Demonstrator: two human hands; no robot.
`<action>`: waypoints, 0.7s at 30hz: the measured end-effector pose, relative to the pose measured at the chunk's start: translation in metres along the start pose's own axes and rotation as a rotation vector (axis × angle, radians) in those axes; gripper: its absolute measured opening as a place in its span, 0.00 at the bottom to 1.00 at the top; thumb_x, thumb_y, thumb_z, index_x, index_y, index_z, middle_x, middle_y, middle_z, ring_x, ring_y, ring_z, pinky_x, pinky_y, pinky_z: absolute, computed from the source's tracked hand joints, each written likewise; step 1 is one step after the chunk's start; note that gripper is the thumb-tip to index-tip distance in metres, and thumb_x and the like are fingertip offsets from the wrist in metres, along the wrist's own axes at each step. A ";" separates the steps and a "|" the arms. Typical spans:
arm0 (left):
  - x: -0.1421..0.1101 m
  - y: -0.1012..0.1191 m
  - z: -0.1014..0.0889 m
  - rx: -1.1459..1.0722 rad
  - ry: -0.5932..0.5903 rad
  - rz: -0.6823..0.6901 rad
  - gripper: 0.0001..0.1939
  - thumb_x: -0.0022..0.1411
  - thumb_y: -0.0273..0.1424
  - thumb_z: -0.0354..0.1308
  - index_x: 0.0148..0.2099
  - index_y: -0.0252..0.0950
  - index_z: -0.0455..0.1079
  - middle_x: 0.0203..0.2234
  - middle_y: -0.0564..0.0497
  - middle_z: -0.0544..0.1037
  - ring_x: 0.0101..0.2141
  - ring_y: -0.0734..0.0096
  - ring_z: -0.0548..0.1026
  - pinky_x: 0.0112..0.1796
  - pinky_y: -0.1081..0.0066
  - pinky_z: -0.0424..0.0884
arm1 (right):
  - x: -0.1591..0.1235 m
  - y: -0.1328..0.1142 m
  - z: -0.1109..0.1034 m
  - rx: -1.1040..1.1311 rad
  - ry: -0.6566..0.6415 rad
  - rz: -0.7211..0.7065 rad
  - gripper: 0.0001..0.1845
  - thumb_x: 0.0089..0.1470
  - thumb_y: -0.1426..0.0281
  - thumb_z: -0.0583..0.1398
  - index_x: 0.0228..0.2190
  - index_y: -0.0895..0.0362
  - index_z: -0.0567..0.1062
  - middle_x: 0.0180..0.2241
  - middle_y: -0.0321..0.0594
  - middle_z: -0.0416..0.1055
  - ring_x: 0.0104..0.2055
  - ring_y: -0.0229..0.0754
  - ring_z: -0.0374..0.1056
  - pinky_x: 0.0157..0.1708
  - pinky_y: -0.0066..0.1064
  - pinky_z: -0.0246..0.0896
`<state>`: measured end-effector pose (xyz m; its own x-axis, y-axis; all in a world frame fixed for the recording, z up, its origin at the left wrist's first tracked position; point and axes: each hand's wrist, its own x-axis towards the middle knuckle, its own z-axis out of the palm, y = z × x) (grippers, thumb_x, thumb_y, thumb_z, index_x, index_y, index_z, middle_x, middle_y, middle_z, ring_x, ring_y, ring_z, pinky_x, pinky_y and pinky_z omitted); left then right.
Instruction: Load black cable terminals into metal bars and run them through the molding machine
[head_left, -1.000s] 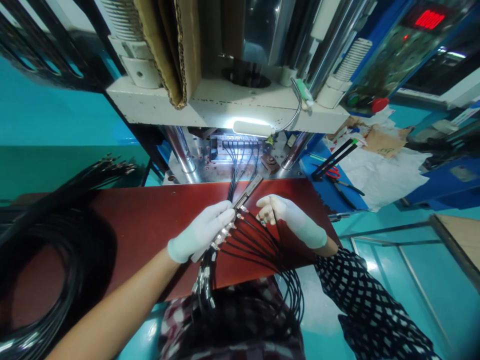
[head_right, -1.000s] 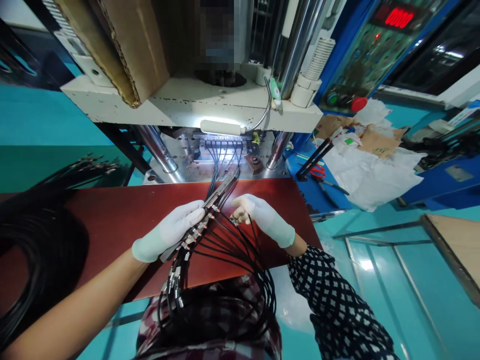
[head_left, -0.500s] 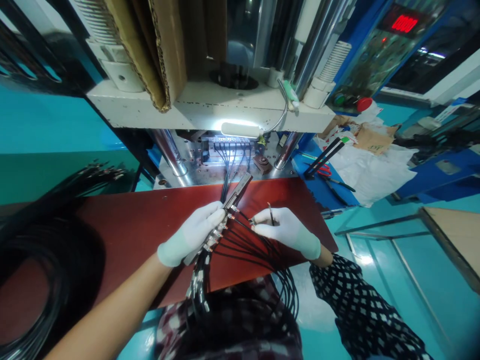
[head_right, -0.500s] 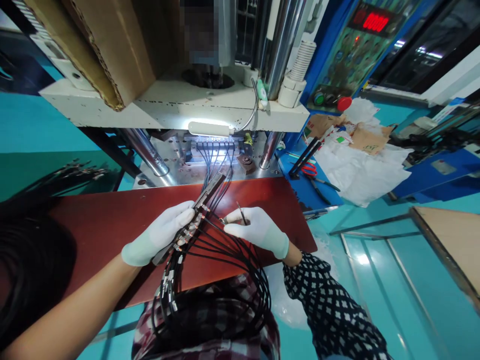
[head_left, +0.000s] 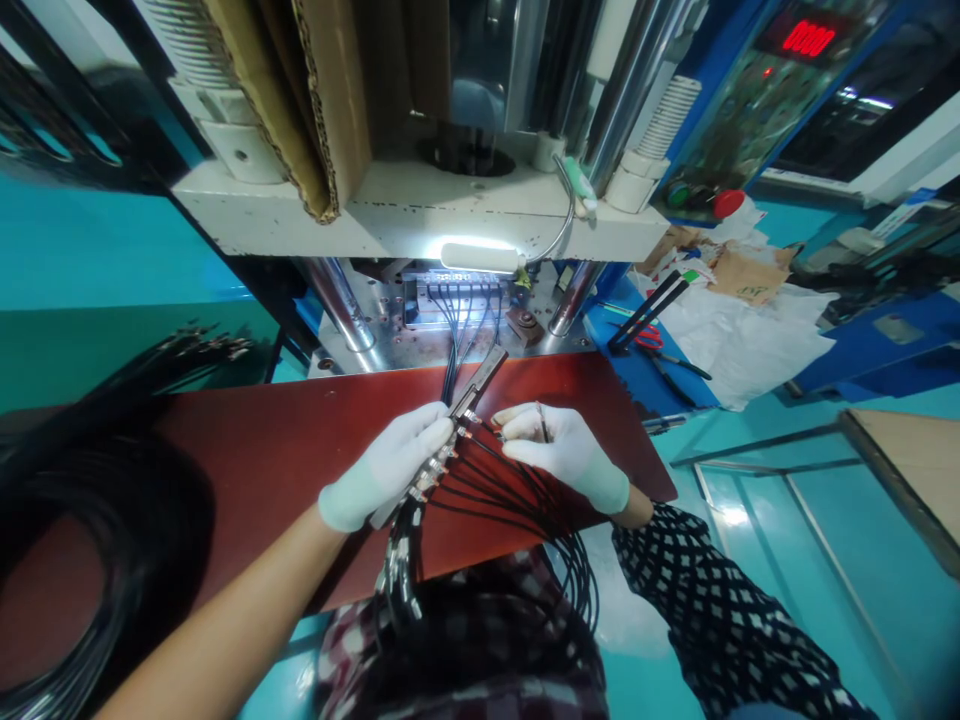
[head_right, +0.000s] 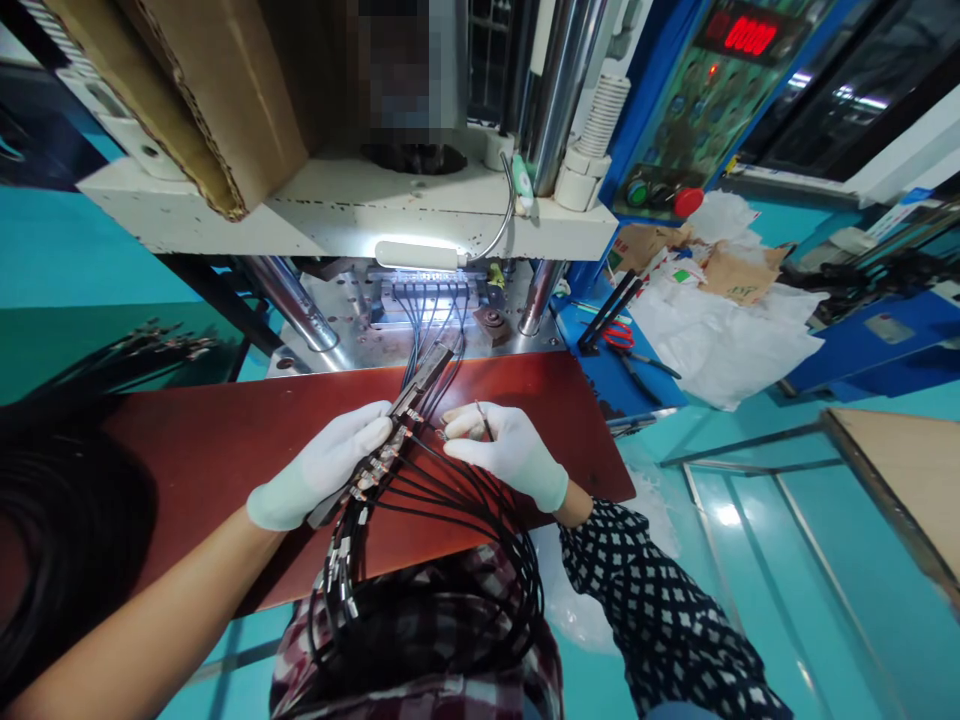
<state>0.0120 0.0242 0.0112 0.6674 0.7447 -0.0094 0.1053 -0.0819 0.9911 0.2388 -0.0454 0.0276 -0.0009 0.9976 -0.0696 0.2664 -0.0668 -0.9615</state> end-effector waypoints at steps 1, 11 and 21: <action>0.000 0.000 0.000 0.003 0.003 -0.004 0.18 0.71 0.44 0.48 0.39 0.34 0.67 0.32 0.52 0.68 0.33 0.71 0.64 0.36 0.70 0.63 | 0.001 -0.001 0.001 -0.033 -0.002 0.006 0.07 0.49 0.68 0.66 0.31 0.57 0.77 0.37 0.41 0.77 0.37 0.39 0.72 0.38 0.30 0.65; 0.001 0.003 0.001 -0.017 0.033 -0.011 0.21 0.67 0.48 0.52 0.37 0.34 0.68 0.30 0.51 0.71 0.34 0.67 0.67 0.36 0.70 0.67 | 0.014 0.005 -0.014 0.002 -0.393 0.150 0.12 0.59 0.62 0.57 0.35 0.58 0.72 0.32 0.40 0.78 0.25 0.33 0.63 0.27 0.26 0.57; 0.000 0.005 0.001 -0.011 -0.035 -0.042 0.20 0.70 0.46 0.50 0.37 0.33 0.67 0.31 0.52 0.68 0.33 0.71 0.65 0.35 0.72 0.66 | 0.014 -0.010 0.003 -0.023 0.009 0.082 0.16 0.54 0.61 0.63 0.22 0.58 0.72 0.21 0.32 0.68 0.25 0.33 0.58 0.28 0.28 0.54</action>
<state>0.0132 0.0236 0.0165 0.6877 0.7238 -0.0558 0.1259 -0.0432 0.9911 0.2337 -0.0310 0.0352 0.0304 0.9888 -0.1458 0.2871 -0.1484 -0.9463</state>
